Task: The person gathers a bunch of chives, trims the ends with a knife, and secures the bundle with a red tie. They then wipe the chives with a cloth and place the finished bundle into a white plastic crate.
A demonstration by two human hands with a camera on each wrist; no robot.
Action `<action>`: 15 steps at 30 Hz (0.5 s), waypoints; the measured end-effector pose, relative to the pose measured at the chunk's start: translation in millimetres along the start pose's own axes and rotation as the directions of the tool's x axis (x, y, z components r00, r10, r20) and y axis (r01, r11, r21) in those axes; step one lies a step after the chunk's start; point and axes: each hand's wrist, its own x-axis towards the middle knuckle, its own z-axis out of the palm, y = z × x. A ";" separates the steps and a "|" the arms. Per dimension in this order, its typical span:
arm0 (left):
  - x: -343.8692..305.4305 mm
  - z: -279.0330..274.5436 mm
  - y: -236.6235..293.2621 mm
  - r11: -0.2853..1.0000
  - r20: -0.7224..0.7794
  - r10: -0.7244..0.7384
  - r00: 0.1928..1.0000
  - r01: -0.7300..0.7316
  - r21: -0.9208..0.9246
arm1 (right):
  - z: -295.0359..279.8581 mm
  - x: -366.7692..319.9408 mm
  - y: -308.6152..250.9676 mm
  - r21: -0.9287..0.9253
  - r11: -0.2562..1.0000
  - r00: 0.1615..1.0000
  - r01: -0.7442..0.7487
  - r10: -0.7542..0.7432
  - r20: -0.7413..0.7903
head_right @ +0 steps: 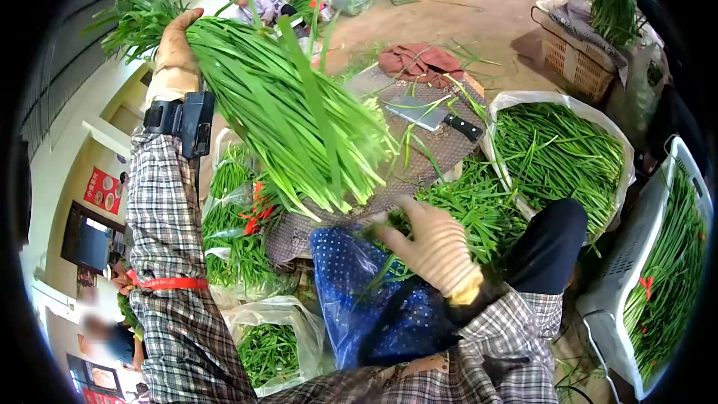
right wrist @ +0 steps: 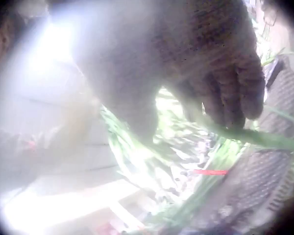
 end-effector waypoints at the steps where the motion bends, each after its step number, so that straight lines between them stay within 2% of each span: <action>1: 3.6 1.2 -3.1 1.000 0.039 0.012 0.999 -0.013 0.027 | -4.5 9.8 -14.1 0.008 0.994 0.990 0.110 -0.109 -0.092; 3: -2.0 13.0 -4.0 0.999 0.018 -0.037 0.999 0.037 -0.018 | -2.9 45.9 -27.8 0.048 0.994 0.991 0.094 -0.088 -0.102; 4: -17.2 20.3 0.8 0.998 0.017 -0.057 0.998 0.057 0.004 | -0.5 59.9 -28.9 0.090 0.993 0.992 0.082 -0.073 -0.105; 5: 2.1 15.4 -4.8 0.990 0.037 -0.119 0.992 0.115 0.082 | 5.0 68.1 -25.0 0.089 0.992 0.992 0.093 -0.084 -0.096; 6: 30.1 3.1 -24.0 0.963 0.115 0.121 0.986 -0.144 0.227 | 12.9 75.4 -19.9 0.315 0.942 0.981 0.113 -0.055 -0.188; 7: 52.8 -8.0 -39.0 0.852 0.223 0.332 0.916 -0.393 0.345 | 17.0 78.9 -17.2 0.520 0.842 0.964 0.145 -0.002 -0.265; 8: 62.4 -12.0 -38.6 0.853 0.206 0.333 0.920 -0.388 0.349 | 7.7 70.5 -22.0 0.585 0.806 0.968 0.090 0.069 -0.243; 9: 67.2 -14.5 -36.3 0.690 0.270 0.401 0.875 -0.483 0.540 | 15.2 69.2 -6.4 0.593 0.798 0.956 0.103 0.086 -0.281; 11: 74.1 -18.2 -38.6 0.230 0.440 0.446 0.780 -0.574 0.786 | 21.9 59.1 19.3 0.496 0.868 0.940 0.022 0.151 -0.306; 12: 77.2 -13.8 -42.0 0.778 0.302 0.263 0.916 -0.386 0.495 | 23.9 51.5 29.9 0.419 0.908 0.941 -0.002 0.144 -0.307; 13: 80.4 -9.1 -44.6 1.000 0.285 0.005 0.959 -0.010 0.015 | 25.4 44.0 42.0 0.337 0.941 0.941 -0.023 0.135 -0.311; 14: 84.0 -10.7 -45.4 0.979 0.300 0.057 0.952 -0.111 0.168 | 30.4 35.6 60.8 0.108 0.994 0.945 0.008 0.027 -0.327; 15: 87.0 -14.8 -45.9 0.925 0.321 0.103 0.941 -0.210 0.318 | 36.1 25.6 80.8 0.104 0.995 0.946 0.009 0.025 -0.322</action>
